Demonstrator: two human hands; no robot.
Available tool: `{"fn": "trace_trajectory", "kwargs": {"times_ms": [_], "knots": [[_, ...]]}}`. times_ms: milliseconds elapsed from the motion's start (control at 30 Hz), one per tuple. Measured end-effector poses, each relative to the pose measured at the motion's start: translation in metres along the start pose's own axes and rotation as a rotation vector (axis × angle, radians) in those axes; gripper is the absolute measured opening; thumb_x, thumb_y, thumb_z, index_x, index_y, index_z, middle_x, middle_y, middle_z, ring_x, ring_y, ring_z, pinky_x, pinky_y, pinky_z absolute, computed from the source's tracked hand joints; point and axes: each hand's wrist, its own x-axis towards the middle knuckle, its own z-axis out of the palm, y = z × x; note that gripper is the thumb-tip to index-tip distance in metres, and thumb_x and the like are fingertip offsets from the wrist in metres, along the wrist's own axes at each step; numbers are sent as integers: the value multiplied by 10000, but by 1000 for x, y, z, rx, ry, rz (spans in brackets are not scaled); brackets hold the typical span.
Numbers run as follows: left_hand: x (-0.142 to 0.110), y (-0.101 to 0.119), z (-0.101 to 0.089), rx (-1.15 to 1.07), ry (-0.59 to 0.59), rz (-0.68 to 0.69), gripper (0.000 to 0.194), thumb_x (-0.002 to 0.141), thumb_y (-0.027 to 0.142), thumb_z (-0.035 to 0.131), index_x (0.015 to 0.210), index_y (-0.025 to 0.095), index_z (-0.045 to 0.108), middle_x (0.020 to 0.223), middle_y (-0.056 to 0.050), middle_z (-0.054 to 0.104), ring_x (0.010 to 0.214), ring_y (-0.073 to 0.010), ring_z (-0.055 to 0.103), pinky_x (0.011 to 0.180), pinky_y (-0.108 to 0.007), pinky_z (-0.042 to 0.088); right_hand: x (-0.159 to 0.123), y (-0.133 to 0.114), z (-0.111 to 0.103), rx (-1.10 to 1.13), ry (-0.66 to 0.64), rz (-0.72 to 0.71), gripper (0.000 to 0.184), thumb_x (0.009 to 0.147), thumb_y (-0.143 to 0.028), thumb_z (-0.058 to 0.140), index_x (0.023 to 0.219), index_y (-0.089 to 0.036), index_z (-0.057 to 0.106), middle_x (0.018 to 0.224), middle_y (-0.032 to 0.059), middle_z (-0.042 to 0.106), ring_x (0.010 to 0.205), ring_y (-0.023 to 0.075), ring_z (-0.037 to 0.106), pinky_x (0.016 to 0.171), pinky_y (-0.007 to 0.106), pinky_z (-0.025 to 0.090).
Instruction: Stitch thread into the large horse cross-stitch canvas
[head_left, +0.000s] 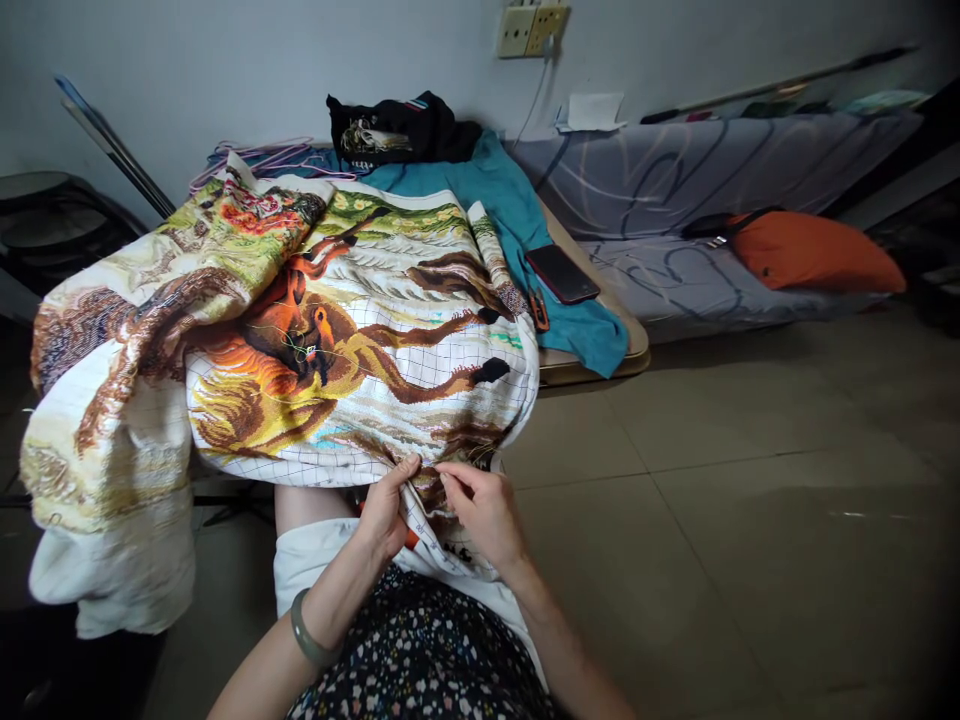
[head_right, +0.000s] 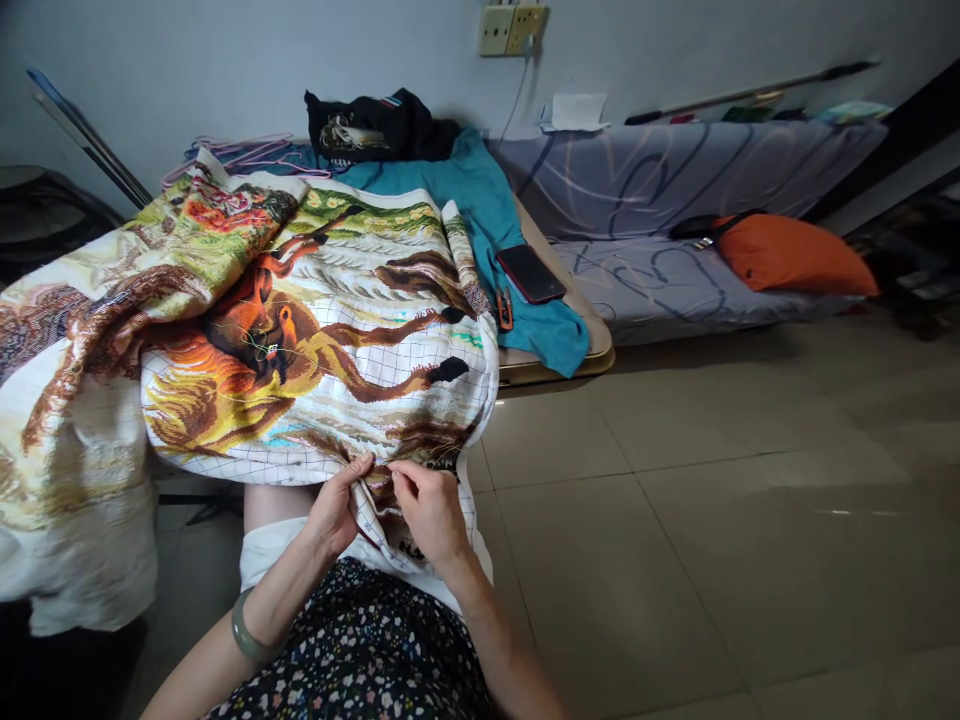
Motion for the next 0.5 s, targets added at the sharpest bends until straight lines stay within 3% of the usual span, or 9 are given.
{"fn": "trace_trajectory", "kwargs": {"times_ms": [133, 300, 500], "knots": [[-1, 0, 1, -12, 16, 7, 140, 636, 173, 705, 742, 110, 639, 667, -66, 693, 655, -219, 661, 714, -358, 523, -1, -10, 5, -80, 43, -13, 204, 838, -242, 477, 868, -189, 672, 765, 53, 686, 596, 157, 603, 547, 240, 431], [1, -1, 1, 58, 27, 13, 118, 632, 182, 697, 656, 114, 604, 543, -35, 635, 441, -146, 556, 486, -282, 466, -6, -11, 19, 159, 43, 145, 126, 839, -265, 471, 818, -184, 565, 593, 2, 600, 450, 121, 528, 428, 204, 396], [3, -1, 3, 89, 79, 33, 178, 587, 199, 728, 680, 121, 597, 542, -22, 620, 439, -134, 530, 485, -279, 443, -5, -3, 24, 267, 65, 171, 115, 796, -265, 531, 751, -172, 581, 679, 21, 626, 550, 130, 563, 497, 209, 446]]}}
